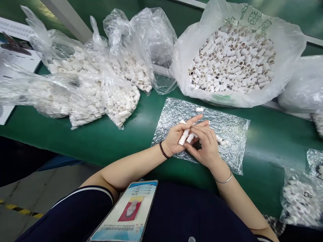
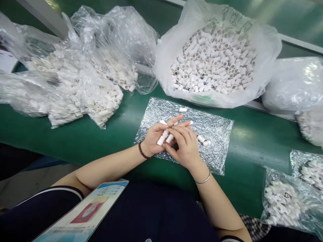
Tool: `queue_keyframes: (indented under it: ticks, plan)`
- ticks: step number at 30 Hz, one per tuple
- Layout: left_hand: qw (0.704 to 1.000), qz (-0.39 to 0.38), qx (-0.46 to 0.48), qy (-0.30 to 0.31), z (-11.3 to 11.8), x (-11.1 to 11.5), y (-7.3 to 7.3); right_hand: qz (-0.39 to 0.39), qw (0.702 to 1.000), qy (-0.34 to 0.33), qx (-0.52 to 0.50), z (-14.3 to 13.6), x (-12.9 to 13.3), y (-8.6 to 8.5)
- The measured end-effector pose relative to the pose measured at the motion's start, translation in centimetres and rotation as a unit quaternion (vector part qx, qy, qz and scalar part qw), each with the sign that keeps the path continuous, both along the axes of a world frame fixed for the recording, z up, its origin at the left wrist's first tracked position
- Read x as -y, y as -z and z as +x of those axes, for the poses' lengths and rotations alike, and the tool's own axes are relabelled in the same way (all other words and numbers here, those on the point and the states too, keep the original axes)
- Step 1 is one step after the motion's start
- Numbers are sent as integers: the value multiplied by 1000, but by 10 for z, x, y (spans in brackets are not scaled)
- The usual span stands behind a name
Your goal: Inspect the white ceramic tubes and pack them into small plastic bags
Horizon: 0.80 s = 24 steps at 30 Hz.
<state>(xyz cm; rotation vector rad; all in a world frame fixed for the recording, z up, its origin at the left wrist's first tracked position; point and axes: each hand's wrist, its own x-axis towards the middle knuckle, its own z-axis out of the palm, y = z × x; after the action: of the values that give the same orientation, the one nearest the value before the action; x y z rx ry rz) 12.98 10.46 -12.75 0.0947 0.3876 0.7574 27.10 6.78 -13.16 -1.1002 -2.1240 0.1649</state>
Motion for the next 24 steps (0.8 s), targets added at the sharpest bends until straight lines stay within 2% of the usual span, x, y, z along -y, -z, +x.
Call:
queue_keyframes:
  ticks: [10,19,22,24]
  plan:
    - [997,57,-40,-19,2,2,-2,-14,999,20,-33,1,-2,5]
    - [1000,12,-15,-16,0,-3,-1,-22,998,34,-46,3,-2,4]
    - [999,19,-20,-16,1,-2,0,-17,999,28,-40,4,-2,4]
    - [997,49,-46,-44,3,0,0,-14,999,28,-40,4,-2,5]
